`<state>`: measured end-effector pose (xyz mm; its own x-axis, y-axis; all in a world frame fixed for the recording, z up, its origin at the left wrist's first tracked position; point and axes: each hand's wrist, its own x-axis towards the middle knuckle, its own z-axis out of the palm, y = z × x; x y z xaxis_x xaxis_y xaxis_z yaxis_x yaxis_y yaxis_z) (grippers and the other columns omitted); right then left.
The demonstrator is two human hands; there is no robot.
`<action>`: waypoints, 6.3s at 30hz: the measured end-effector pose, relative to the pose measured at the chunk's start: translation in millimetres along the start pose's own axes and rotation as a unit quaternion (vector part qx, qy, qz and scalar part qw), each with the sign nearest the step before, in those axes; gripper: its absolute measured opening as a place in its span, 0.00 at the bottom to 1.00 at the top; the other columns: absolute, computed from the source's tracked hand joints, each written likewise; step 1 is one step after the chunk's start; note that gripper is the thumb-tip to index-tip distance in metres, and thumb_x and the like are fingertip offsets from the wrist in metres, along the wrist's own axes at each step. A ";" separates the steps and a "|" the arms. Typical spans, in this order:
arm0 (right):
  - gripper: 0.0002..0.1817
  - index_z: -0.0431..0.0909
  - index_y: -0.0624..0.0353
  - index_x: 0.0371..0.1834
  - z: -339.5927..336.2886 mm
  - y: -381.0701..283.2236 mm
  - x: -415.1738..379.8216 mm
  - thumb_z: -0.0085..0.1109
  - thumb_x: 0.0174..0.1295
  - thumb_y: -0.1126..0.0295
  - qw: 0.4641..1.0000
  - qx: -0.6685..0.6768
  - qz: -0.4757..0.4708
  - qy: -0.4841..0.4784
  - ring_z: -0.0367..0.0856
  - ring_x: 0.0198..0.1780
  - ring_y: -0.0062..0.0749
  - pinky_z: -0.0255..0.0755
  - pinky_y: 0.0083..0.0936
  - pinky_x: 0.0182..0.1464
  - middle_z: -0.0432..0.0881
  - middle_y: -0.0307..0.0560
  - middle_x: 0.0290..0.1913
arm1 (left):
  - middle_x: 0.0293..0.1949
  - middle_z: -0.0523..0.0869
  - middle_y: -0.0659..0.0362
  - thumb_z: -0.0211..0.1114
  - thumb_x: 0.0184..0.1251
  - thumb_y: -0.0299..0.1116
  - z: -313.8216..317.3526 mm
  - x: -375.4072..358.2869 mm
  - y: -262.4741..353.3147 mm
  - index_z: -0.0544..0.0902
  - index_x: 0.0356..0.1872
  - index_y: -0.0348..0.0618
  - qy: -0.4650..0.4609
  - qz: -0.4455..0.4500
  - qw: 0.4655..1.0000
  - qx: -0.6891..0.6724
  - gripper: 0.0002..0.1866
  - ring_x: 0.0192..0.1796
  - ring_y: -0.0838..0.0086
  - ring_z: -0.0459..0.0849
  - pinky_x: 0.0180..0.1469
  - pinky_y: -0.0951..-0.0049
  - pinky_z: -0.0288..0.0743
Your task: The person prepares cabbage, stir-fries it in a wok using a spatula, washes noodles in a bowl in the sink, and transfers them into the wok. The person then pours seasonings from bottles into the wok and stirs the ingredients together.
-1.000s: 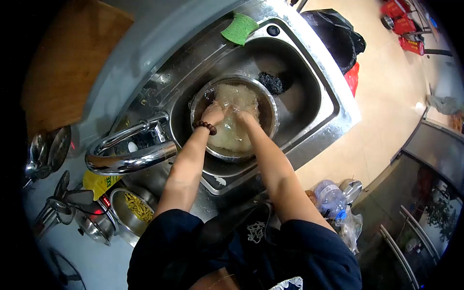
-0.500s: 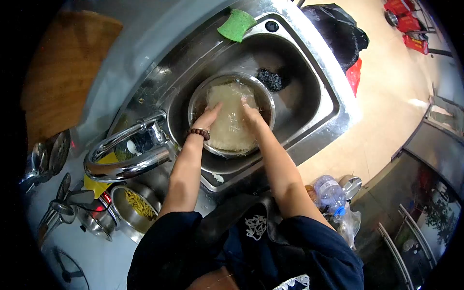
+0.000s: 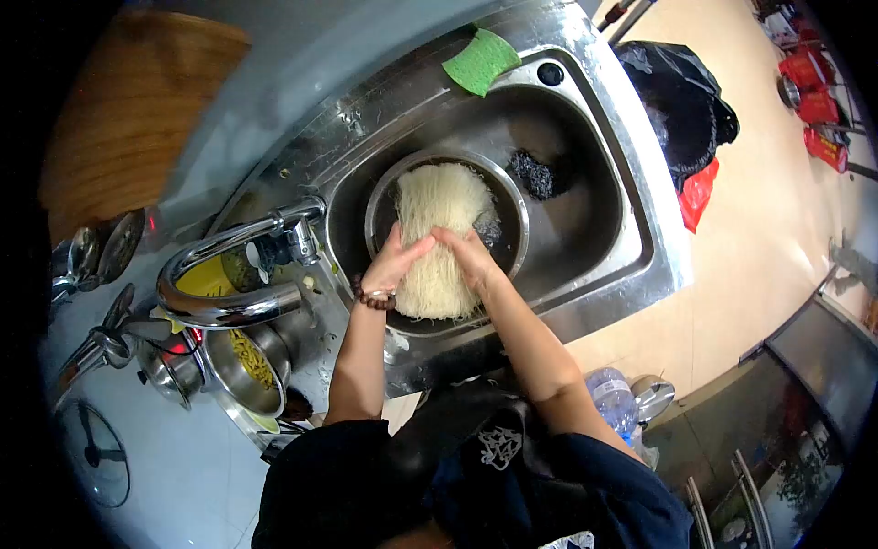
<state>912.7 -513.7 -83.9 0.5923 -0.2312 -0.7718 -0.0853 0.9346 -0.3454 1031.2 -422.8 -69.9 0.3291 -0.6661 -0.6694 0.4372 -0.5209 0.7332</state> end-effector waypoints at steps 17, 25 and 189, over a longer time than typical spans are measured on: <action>0.57 0.45 0.66 0.68 -22.2 -9.8 1.6 0.65 0.44 0.41 0.812 -0.547 -0.055 0.196 0.58 0.65 0.58 0.59 0.40 0.63 0.56 0.69 0.64 | 0.60 0.66 0.36 0.64 0.55 0.52 -25.7 -10.0 17.4 0.53 0.65 0.29 0.121 0.032 0.878 0.463 0.46 0.63 0.50 0.66 0.65 0.62 0.59; 0.63 0.43 0.61 0.70 -23.8 16.7 53.2 0.69 0.36 0.39 0.769 -0.568 -0.128 0.264 0.51 0.69 0.55 0.53 0.45 0.65 0.53 0.65 0.68 | 0.66 0.58 0.42 0.62 0.57 0.53 -22.3 47.7 -53.1 0.54 0.66 0.34 0.075 0.006 0.879 0.471 0.44 0.69 0.53 0.56 0.68 0.62 0.52; 0.20 0.76 0.69 0.43 322.1 713.2 -503.2 0.62 0.49 0.67 -0.216 -0.610 -0.356 -0.674 0.74 0.50 0.53 0.68 0.38 0.54 0.77 0.61 0.45 | 0.35 0.83 0.49 0.59 0.55 0.22 -27.9 -963.0 -422.4 0.82 0.35 0.38 0.879 -0.074 0.408 0.236 0.07 0.35 0.61 0.82 0.39 0.66 0.76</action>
<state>811.9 356.2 230.1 -0.0654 0.9887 -0.1352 0.9915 0.0491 -0.1205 553.0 453.6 261.6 0.6019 0.5868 0.5417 0.4874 -0.8072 0.3329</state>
